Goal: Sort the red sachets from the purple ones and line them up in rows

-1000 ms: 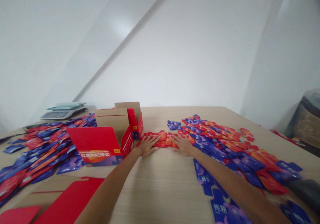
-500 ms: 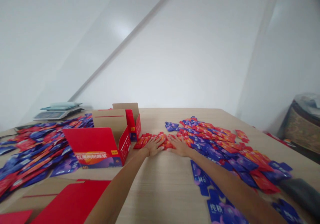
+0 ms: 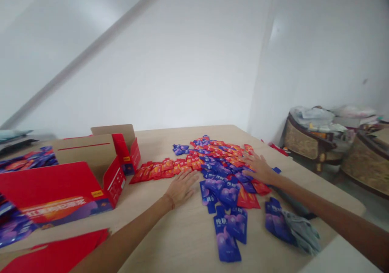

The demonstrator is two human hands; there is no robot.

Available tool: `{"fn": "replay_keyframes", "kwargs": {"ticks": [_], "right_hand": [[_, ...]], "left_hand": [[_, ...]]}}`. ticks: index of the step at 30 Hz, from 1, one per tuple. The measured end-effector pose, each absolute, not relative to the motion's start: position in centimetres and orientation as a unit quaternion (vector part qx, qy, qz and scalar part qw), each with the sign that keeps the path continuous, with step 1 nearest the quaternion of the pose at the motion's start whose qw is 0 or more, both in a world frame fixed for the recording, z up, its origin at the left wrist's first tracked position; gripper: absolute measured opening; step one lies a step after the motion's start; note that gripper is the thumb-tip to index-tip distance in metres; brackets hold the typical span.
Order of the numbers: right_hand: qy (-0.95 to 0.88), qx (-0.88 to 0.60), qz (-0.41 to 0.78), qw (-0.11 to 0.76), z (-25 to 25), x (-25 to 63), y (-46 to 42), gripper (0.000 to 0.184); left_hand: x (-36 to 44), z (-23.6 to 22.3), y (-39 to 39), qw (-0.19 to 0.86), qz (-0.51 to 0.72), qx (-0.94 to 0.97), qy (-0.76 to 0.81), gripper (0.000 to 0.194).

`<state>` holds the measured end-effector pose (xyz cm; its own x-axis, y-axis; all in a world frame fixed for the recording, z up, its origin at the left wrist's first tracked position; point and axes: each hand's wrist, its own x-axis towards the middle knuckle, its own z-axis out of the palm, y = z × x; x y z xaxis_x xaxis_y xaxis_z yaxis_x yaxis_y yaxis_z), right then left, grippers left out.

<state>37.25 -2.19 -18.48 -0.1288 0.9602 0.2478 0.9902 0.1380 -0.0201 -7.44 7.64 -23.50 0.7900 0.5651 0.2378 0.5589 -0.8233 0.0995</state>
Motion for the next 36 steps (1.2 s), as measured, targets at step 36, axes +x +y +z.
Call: {"fn": "replay_keyframes", "kwargs": {"ticks": [36], "right_hand": [[-0.634,-0.769,0.073,0.044,-25.8,30.6,7.3,0.115]], "left_hand": [[8.2,-17.7,26.1,-0.009,0.079,0.883,0.463,0.052]]}}
